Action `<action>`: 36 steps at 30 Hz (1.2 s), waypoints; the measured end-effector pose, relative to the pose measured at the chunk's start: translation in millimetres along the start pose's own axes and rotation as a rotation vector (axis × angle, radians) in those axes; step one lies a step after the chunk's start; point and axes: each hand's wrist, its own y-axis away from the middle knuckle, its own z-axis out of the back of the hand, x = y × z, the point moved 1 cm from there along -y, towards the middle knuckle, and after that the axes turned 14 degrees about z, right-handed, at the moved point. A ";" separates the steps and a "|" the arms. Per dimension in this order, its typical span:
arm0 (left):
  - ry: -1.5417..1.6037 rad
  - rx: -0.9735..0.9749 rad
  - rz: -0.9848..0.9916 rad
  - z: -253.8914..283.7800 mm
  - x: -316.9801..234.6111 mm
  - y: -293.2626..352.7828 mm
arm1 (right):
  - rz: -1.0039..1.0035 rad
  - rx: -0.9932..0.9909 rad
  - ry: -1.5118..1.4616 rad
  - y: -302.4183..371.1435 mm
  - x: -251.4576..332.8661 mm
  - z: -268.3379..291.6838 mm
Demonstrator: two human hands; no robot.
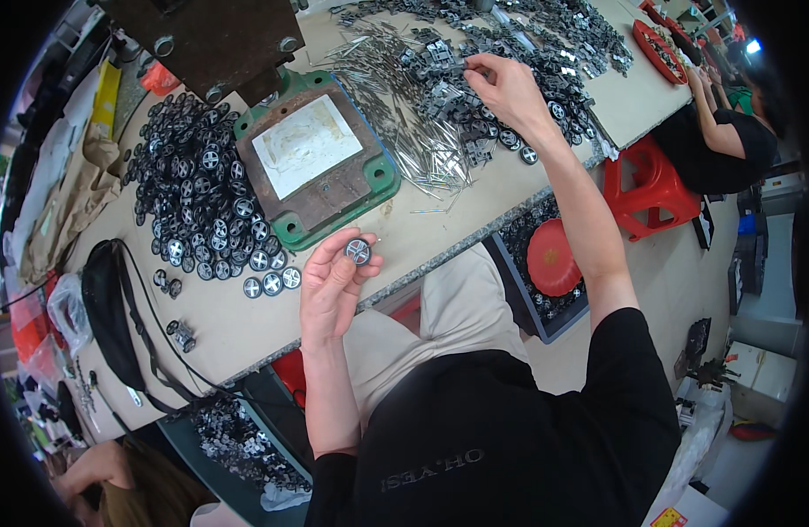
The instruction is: The person assembles small circular components by hand using a manual press at a workbench.
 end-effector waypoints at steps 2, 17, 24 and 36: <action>0.011 -0.005 0.004 -2.0 -0.6 0.3 | -0.058 -0.044 -0.347 8.5 4.2 1.3; -0.147 -0.256 -0.038 -31.8 2.3 3.9 | -0.217 0.191 -1.003 79.8 124.9 3.3; -0.198 -0.281 -0.049 -27.5 3.5 5.8 | -0.219 0.218 -1.003 81.8 122.9 0.3; -0.186 -0.301 -0.055 -25.1 4.5 3.7 | -0.179 0.200 -0.947 80.6 121.9 -4.0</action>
